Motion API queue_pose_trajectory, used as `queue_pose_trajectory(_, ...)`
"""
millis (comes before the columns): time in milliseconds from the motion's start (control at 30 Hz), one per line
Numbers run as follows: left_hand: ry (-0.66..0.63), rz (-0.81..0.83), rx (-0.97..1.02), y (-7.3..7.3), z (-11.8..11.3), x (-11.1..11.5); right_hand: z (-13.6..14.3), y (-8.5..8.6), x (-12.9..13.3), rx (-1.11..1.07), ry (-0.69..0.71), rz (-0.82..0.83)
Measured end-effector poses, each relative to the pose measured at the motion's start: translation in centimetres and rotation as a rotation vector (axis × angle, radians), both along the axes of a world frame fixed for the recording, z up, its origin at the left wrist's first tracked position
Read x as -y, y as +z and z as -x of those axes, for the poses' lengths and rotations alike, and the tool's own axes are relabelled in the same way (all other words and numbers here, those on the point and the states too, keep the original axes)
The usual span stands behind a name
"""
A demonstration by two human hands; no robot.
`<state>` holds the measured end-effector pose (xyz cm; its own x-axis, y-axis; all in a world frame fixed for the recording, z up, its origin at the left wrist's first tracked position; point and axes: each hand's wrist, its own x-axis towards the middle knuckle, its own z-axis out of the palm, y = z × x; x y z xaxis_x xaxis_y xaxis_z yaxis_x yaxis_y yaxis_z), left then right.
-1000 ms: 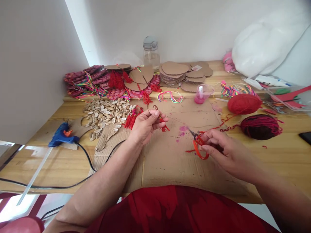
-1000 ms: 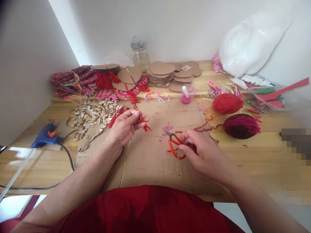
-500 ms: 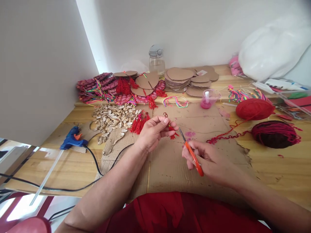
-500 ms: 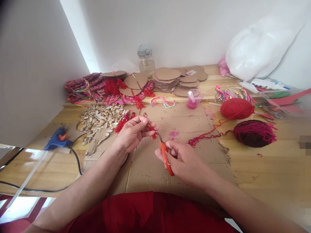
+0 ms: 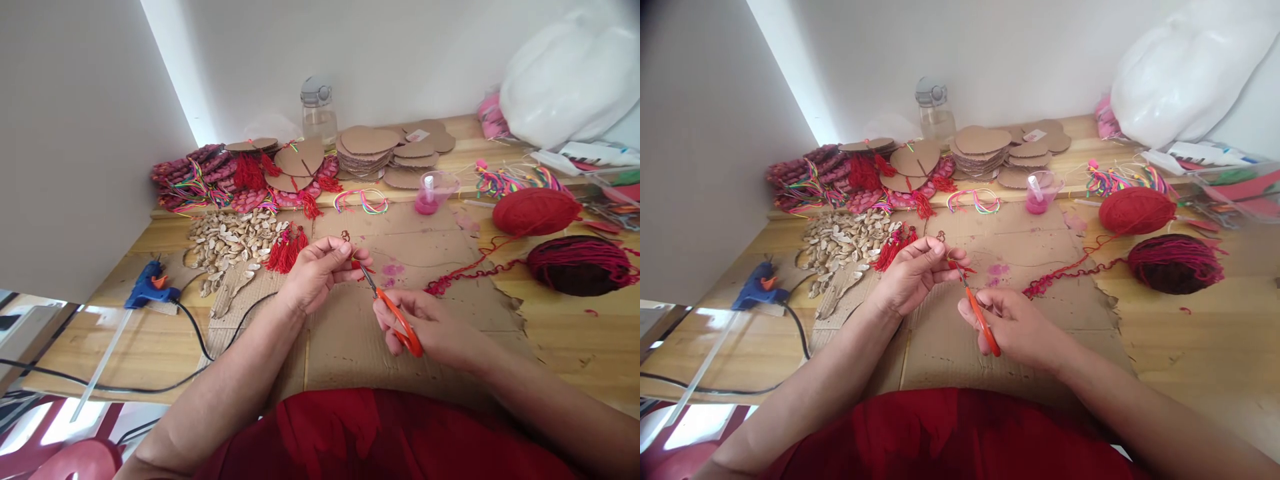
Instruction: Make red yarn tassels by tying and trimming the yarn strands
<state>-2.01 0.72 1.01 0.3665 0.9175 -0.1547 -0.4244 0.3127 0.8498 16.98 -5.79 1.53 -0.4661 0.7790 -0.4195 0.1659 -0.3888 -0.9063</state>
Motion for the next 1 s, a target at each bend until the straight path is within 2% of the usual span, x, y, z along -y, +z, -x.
queue_pose_trajectory(200, -0.013, 0.015, 0.023, 0.1, 0.0, 0.1, -0.1, -0.1, -0.1, -0.062, 0.012, 0.012)
queue_pose_trajectory(567, -0.016, 0.041, 0.019, -0.1, 0.2, -0.1, -1.1, 0.3, -0.1, -0.006, 0.049, 0.018)
queue_pose_trajectory(1000, -0.059, 0.053, 0.034, 0.1, 0.1, 0.2, -0.8, 0.4, -0.4, -0.006, 0.024, 0.017)
